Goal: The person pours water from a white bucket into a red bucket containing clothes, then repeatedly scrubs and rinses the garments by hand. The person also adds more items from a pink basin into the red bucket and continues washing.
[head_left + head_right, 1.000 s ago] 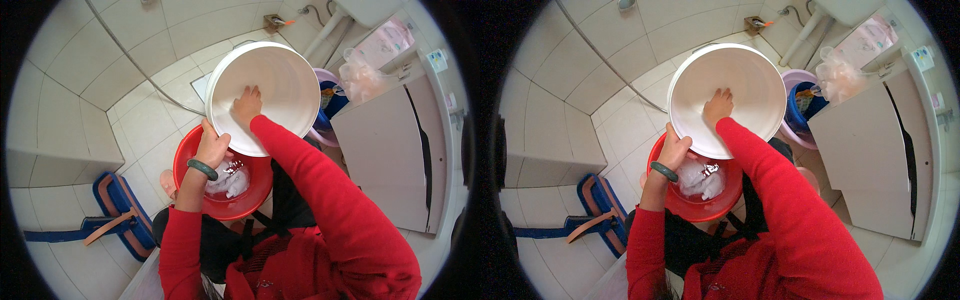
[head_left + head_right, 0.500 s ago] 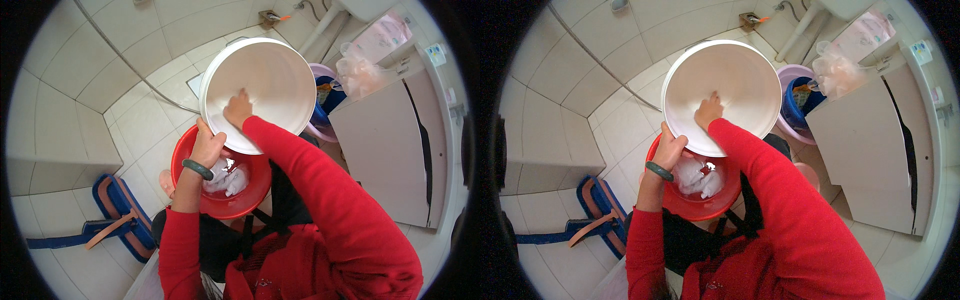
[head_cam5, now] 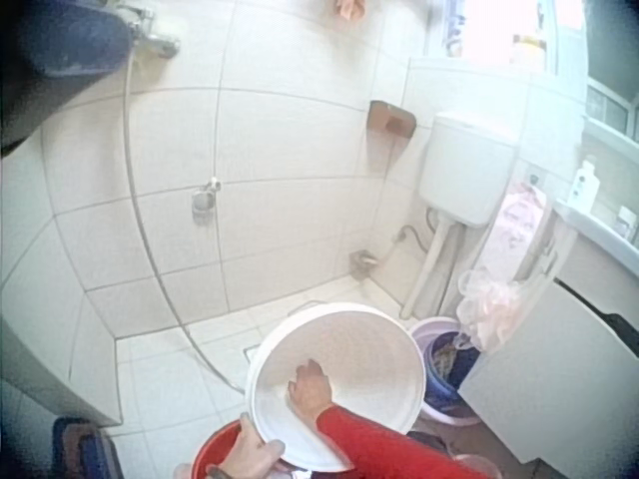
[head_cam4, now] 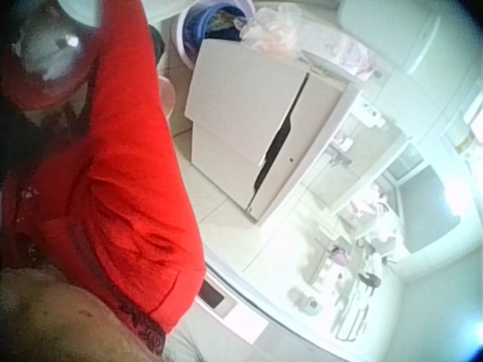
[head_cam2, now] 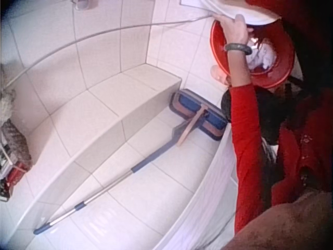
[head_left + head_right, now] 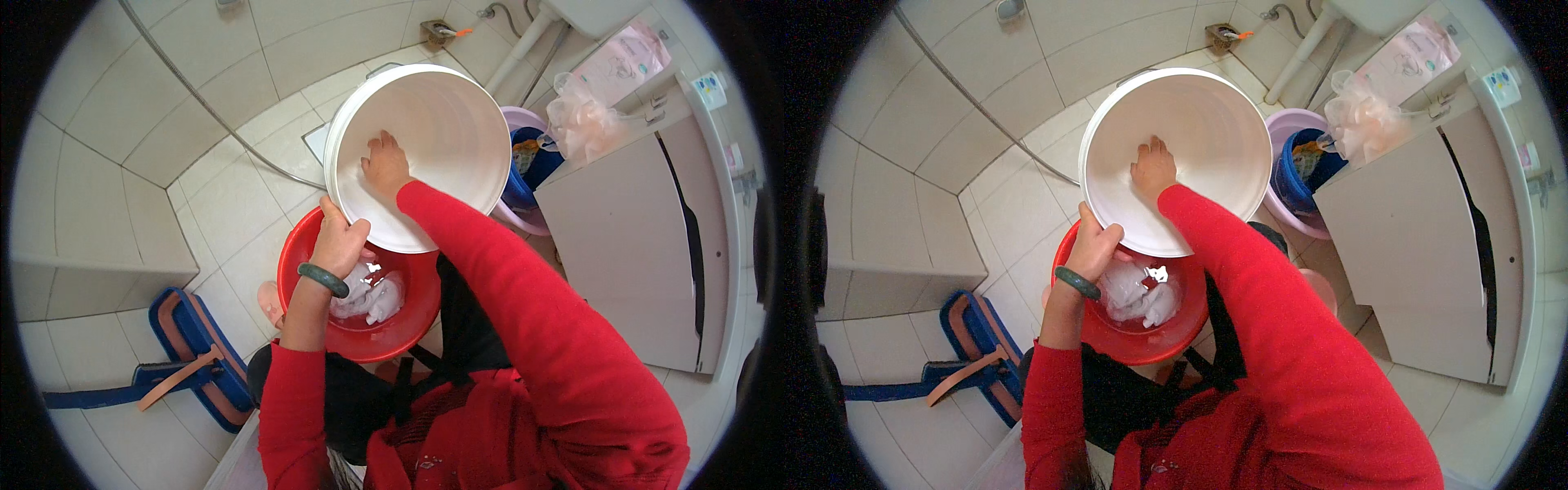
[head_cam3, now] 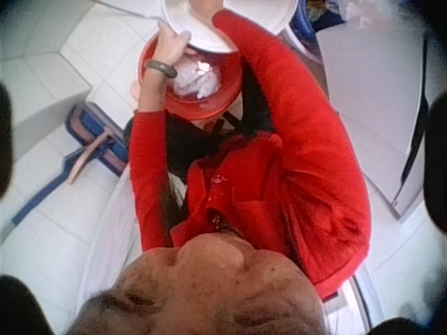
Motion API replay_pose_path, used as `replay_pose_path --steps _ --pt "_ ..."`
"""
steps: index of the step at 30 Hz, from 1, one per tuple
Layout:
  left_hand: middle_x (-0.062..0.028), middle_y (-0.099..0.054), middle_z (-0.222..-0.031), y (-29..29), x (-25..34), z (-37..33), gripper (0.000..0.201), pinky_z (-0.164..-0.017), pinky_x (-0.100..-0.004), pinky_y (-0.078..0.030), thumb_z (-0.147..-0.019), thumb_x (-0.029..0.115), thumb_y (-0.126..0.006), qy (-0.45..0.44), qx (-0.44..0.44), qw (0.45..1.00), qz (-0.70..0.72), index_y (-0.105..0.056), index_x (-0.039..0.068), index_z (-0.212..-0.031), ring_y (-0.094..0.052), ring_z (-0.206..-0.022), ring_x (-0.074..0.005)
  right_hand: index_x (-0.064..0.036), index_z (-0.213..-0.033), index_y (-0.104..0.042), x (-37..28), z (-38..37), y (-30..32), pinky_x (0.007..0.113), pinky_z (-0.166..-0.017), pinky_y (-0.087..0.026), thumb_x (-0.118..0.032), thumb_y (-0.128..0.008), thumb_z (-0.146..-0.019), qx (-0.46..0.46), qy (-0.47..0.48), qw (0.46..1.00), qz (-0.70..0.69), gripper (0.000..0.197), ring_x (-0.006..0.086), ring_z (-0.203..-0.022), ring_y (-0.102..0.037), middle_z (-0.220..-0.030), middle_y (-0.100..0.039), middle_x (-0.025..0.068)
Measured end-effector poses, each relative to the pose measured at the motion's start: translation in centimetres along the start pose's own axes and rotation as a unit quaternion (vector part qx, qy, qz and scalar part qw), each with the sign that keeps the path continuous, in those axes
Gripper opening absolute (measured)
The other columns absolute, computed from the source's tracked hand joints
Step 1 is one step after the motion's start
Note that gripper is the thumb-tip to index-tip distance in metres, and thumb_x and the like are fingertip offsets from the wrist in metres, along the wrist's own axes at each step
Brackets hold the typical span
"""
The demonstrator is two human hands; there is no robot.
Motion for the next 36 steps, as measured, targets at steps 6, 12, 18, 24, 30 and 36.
replay_pose_path --steps 6,12,18,24,30,36 --pt "-0.0277 -0.05 -0.104 0.4 0.4 0.4 0.038 -0.05 -0.0331 -0.057 -0.077 0.004 -0.045 -0.007 0.004 1.0 0.003 -0.024 -0.006 -0.108 -0.063 -0.073 -0.03 -0.0048 -0.129 -0.039 -0.8 -3.9 3.7 0.043 -0.103 -0.03 -0.024 -0.056 -0.083 0.069 0.206 0.962 0.163 0.053 0.0308 -0.129 -0.031 -0.138 -0.033 0.0163" --pt "-0.0263 -0.051 -0.103 0.2 0.9 -0.2 0.04 -0.05 -0.0336 -0.056 -0.078 0.006 -0.046 -0.008 0.0 1.0 -0.015 -0.024 -0.007 -0.108 -0.063 -0.073 -0.0296 -0.0032 -0.138 -0.027 5.8 -2.6 3.5 0.044 -0.107 -0.022 -0.016 -0.043 -0.087 -0.003 -0.034 0.977 0.209 0.056 0.0292 -0.133 -0.024 -0.145 -0.022 0.015" --pt "-0.0254 -0.052 -0.101 -0.4 0.7 -0.4 0.04 -0.05 -0.0336 -0.056 -0.078 0.007 -0.047 -0.004 -0.001 0.999 -0.032 -0.024 -0.006 -0.108 -0.062 -0.072 -0.0297 0.0112 -0.115 -0.051 0.6 4.3 -5.7 0.043 -0.096 -0.036 -0.032 -0.048 -0.08 -0.377 -0.017 0.923 -0.074 0.056 0.0408 -0.108 -0.051 -0.121 -0.051 0.0275" --pt "-0.0267 -0.052 -0.102 0.3 0.3 0.8 0.04 -0.051 -0.0337 -0.057 -0.077 0.005 -0.047 0.004 0.008 1.0 -0.007 -0.024 -0.005 -0.108 -0.063 -0.075 -0.0309 0.0015 -0.113 -0.056 5.4 -1.7 -0.7 0.044 -0.093 -0.039 -0.027 -0.046 -0.084 -0.167 -0.009 0.961 0.219 0.041 0.0338 -0.115 -0.046 -0.124 -0.05 0.0183" --pt "-0.0251 -0.051 -0.103 0.1 0.5 0.3 0.044 -0.052 -0.0332 -0.057 -0.078 0.004 -0.047 0.012 -0.021 1.0 0.004 -0.022 -0.005 -0.113 -0.062 -0.077 -0.0299 0.0018 -0.135 -0.03 1.0 -5.8 2.2 0.042 -0.106 -0.024 -0.026 -0.046 -0.086 0.03 -0.087 0.991 0.096 0.059 0.0321 -0.133 -0.021 -0.141 -0.028 0.0183" --pt "-0.0216 -0.046 -0.105 1.4 0.7 -0.1 0.046 -0.052 -0.0307 -0.057 -0.077 0.003 -0.046 0.02 -0.011 0.997 0.073 -0.021 -0.006 -0.115 -0.061 -0.078 -0.0279 0.0097 -0.114 -0.048 -10.2 -0.2 -1.6 0.039 -0.086 -0.045 -0.011 -0.047 -0.08 -0.056 0.35 0.922 0.153 0.04 0.0301 -0.118 -0.044 -0.124 -0.046 0.0206"
Point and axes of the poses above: each hand's wrist, its own z-axis away from the middle knuckle, its own y-axis out of the back of the hand, x = y × z, the point moved 9 cm from there along -z, towards the middle knuckle
